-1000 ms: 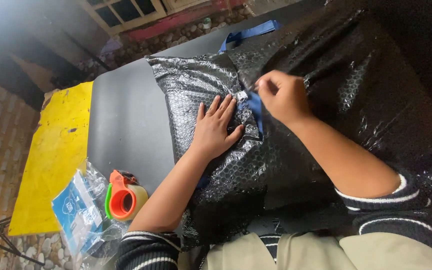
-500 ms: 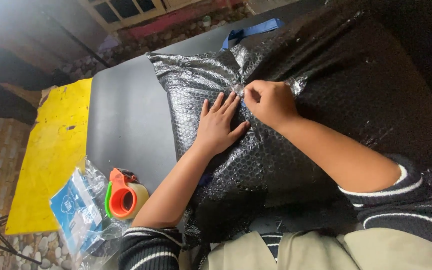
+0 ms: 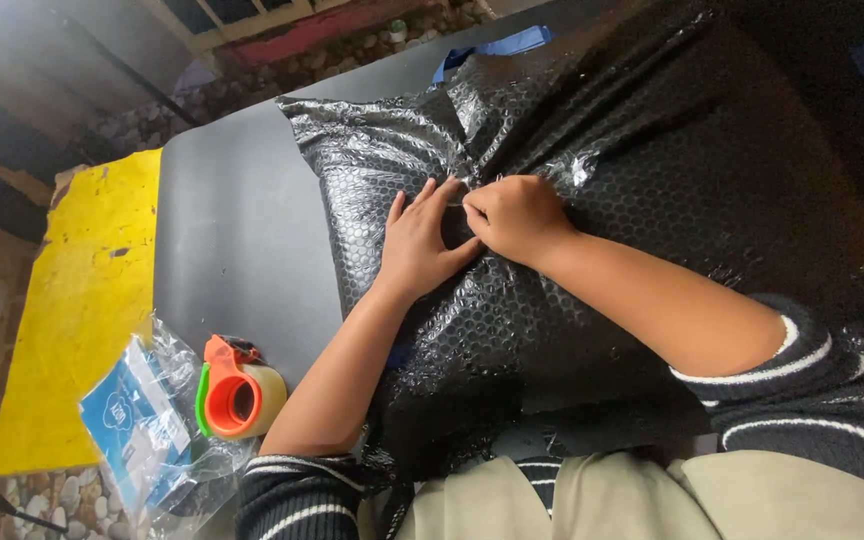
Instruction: Cleaning a pillow with a brush and then wrapping it in bubble wrap and securing it with tape.
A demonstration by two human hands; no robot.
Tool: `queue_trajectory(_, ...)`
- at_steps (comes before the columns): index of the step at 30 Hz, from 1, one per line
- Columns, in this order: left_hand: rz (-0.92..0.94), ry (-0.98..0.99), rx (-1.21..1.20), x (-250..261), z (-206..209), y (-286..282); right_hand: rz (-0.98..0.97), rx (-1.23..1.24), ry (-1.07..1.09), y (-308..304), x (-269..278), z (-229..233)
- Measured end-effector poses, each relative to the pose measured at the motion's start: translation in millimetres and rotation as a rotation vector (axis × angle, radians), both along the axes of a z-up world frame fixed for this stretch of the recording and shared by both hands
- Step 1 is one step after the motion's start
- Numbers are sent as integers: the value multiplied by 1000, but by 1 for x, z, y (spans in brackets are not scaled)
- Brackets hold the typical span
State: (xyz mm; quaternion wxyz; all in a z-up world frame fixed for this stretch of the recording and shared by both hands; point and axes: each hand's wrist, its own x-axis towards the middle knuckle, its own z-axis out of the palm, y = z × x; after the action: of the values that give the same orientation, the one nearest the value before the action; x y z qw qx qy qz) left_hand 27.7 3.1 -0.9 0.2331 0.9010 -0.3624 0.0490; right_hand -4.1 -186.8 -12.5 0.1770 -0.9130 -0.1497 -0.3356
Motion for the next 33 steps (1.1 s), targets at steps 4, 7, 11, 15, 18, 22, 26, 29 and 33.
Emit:
queue_trajectory(4, 16, 83, -156, -1, 0, 0, 18, -89, 11, 1, -3, 9)
queue_trajectory(7, 2, 90, -192, -7, 8, 1, 27, -67, 51, 1, -7, 18)
queue_trajectory(11, -7, 81, -221, -12, 15, 3, 38, -116, 194, -2, -3, 2)
queue_trajectory(15, -34, 90, -240, -18, 22, 5, 51, -221, 156, 2, -24, 33)
queue_trajectory(18, -54, 101, -276, -20, 26, 6, 152, -217, 547, 4, -44, 73)
queue_trajectory(22, -144, 290, -543, 8, 6, 20, 118, -375, 751, 7, -46, 81)
queue_trajectory(26, -262, 875, -981, 57, -9, 48, 195, -315, 925, 2, -43, 90)
queue_trajectory(29, -117, 941, -667, 58, 44, 61, 310, -145, 1090, -9, -53, 128)
queue_trajectory(33, 78, 672, -424, 108, 54, 34, 313, -424, 1105, -9, -60, 105)
